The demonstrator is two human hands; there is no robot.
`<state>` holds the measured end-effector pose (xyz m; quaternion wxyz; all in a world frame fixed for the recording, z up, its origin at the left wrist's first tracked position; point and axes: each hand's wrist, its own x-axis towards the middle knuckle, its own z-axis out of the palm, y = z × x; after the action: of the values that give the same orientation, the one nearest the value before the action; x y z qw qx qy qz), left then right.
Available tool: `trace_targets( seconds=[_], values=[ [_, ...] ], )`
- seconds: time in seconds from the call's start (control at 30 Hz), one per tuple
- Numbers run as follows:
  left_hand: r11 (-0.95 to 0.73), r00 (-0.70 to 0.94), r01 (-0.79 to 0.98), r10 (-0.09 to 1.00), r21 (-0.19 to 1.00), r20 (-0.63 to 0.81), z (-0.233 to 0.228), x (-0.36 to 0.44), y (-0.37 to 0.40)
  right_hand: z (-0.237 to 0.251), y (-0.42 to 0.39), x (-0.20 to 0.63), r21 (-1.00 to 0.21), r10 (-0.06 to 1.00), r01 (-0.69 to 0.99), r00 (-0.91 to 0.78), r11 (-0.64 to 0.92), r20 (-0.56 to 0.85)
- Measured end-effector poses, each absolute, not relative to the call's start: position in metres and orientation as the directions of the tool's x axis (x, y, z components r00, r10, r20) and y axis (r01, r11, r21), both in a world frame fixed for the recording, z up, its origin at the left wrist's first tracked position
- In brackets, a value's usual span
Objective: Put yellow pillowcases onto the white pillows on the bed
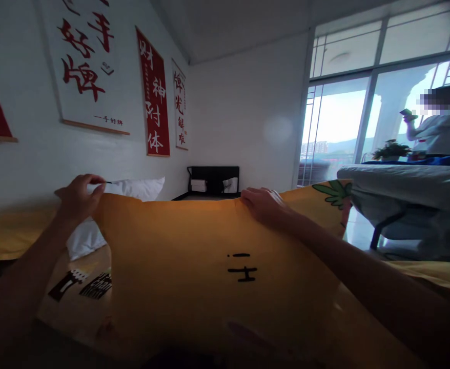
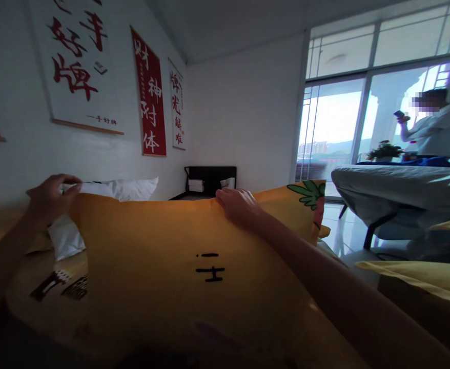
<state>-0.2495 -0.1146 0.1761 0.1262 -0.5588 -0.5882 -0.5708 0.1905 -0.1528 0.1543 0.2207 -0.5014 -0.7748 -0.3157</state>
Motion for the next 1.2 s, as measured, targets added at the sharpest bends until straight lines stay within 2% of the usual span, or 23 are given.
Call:
trace_targets(
  seconds=[0.07, 0.13, 0.2, 0.27, 0.37, 0.43, 0.47, 0.53, 0.6, 0.67, 0.77, 0.83, 0.93, 1.0, 1.07, 1.13, 1.2],
  values=[
    [-0.427, -0.120, 0.838, 0.464, 0.340, 0.878, 0.180, -0.221, -0.120, 0.152, -0.157, 0.191, 0.315, 0.592, 0.908, -0.419, 0.277, 0.689],
    [-0.607, 0.174, 0.776, 0.466, 0.171, 0.867, 0.181, -0.182, -0.124, 0.150, -0.160, 0.192, 0.363, 0.564, 0.900, -0.434, 0.241, 0.702],
    [-0.708, 0.410, 0.700, 0.507, 0.095, 0.758, 0.178, -0.140, -0.125, 0.147, -0.163, 0.194, 0.397, 0.551, 0.893, -0.445, 0.213, 0.706],
    [-0.737, 0.540, 0.671, 0.562, 0.083, 0.627, 0.171, -0.102, -0.124, 0.147, -0.165, 0.196, 0.419, 0.537, 0.886, -0.456, 0.198, 0.710],
    [-0.745, 0.609, 0.652, 0.624, 0.138, 0.489, 0.161, -0.063, -0.122, 0.151, -0.167, 0.193, 0.462, 0.543, 0.861, -0.497, 0.212, 0.677],
    [-0.745, 0.587, 0.655, 0.608, 0.127, 0.534, 0.155, -0.051, -0.123, 0.156, -0.170, 0.184, 0.459, 0.577, 0.857, -0.502, 0.233, 0.645],
    [-0.726, 0.559, 0.684, 0.589, 0.078, 0.583, 0.152, -0.048, -0.124, 0.158, -0.171, 0.177, 0.434, 0.596, 0.867, -0.488, 0.245, 0.638],
    [-0.636, 0.533, 0.765, 0.543, -0.096, 0.649, 0.147, -0.047, -0.124, 0.162, -0.171, 0.159, 0.354, 0.637, 0.898, -0.436, 0.262, 0.635],
    [-0.525, 0.557, 0.806, 0.514, -0.275, 0.652, 0.142, -0.049, -0.123, 0.164, -0.171, 0.140, 0.305, 0.695, 0.911, -0.410, 0.278, 0.591],
    [-0.474, 0.586, 0.804, 0.525, -0.360, 0.617, 0.140, -0.053, -0.123, 0.164, -0.169, 0.127, 0.326, 0.736, 0.897, -0.434, 0.299, 0.520],
    [-0.464, 0.535, 0.838, 0.596, -0.287, 0.598, 0.144, -0.062, -0.124, 0.162, -0.166, 0.124, 0.434, 0.714, 0.847, -0.506, 0.307, 0.484],
    [-0.542, 0.531, 0.826, 0.654, -0.156, 0.538, 0.151, -0.074, -0.124, 0.161, -0.167, 0.130, 0.503, 0.687, 0.810, -0.550, 0.300, 0.475],
    [-0.692, 0.636, 0.718, 0.697, 0.079, 0.330, 0.161, -0.102, -0.119, 0.162, -0.172, 0.141, 0.551, 0.678, 0.779, -0.579, 0.298, 0.453],
    [-0.721, 0.665, 0.666, 0.690, 0.190, 0.287, 0.165, -0.122, -0.114, 0.165, -0.175, 0.148, 0.512, 0.677, 0.790, -0.581, 0.337, 0.451],
    [-0.691, 0.608, 0.684, 0.717, 0.232, 0.342, 0.165, -0.137, -0.112, 0.170, -0.177, 0.158, 0.400, 0.682, 0.816, -0.573, 0.418, 0.455],
    [-0.645, 0.528, 0.731, 0.741, 0.222, 0.416, 0.162, -0.145, -0.115, 0.176, -0.179, 0.170, 0.269, 0.730, 0.844, -0.536, 0.464, 0.423],
    [-0.626, 0.501, 0.764, 0.726, 0.152, 0.471, 0.159, -0.146, -0.120, 0.182, -0.182, 0.187, 0.191, 0.816, 0.885, -0.466, 0.425, 0.343]
  ],
)
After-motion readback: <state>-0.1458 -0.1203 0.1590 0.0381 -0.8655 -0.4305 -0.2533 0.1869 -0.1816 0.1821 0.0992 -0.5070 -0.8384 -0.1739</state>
